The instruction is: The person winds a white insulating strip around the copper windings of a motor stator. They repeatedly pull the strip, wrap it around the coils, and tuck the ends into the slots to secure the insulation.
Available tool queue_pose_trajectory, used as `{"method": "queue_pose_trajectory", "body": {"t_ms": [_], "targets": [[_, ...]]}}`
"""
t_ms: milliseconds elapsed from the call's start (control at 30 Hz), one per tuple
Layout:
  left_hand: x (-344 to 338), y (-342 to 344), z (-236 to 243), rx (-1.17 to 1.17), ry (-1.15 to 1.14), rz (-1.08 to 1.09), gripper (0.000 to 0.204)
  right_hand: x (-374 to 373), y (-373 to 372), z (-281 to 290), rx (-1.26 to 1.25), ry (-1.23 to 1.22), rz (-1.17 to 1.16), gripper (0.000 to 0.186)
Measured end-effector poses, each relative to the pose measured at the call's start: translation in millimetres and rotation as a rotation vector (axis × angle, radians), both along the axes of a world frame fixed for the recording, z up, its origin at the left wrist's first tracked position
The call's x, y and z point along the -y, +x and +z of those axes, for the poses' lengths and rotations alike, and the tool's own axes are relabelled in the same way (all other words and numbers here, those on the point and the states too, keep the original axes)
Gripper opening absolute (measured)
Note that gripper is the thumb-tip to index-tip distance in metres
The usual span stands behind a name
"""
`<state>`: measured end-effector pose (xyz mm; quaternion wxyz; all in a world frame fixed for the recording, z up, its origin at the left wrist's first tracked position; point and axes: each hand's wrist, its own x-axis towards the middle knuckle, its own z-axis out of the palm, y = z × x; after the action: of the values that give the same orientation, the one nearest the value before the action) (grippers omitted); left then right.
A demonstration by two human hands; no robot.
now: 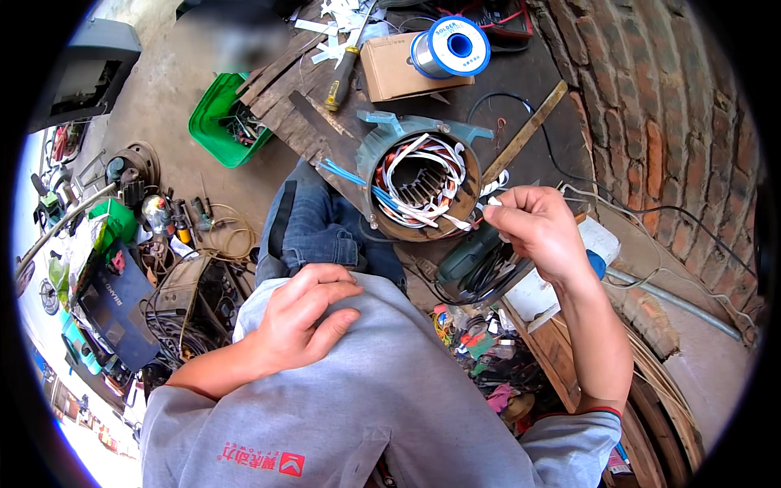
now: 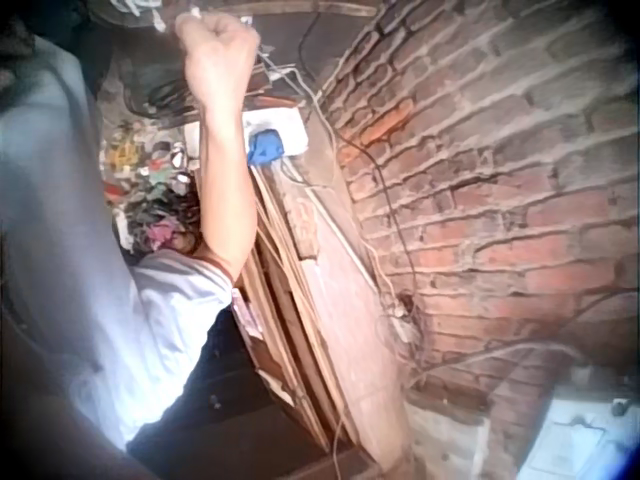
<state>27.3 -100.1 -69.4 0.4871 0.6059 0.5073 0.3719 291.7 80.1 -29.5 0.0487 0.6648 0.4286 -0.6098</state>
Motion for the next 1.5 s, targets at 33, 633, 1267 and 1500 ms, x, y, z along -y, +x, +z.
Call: {"method": "queue_pose_trajectory", "body": {"t_ms": [33, 633, 1267, 1500], "targets": [[2, 0, -1, 0.008, -0.005, 0.0, 0.029, 0, -2, -2, 0.029, 0.001, 0.014, 0.025], [-16, -12, -8, 0.005, -0.119, -0.084, 0.019, 72, -19, -17, 0.073, 0.996, 0.738, 0.013], [-181, 90, -11, -1.12, 0.203, -1.081, 0.01, 113, -40, -50, 0.043, 0.878, -0.063, 0.007], [-166, 84, 1, -1.16, 0.237, -0.851, 0.009, 154, -26, -76, -0.087, 0.736, -0.648, 0.018]]}}
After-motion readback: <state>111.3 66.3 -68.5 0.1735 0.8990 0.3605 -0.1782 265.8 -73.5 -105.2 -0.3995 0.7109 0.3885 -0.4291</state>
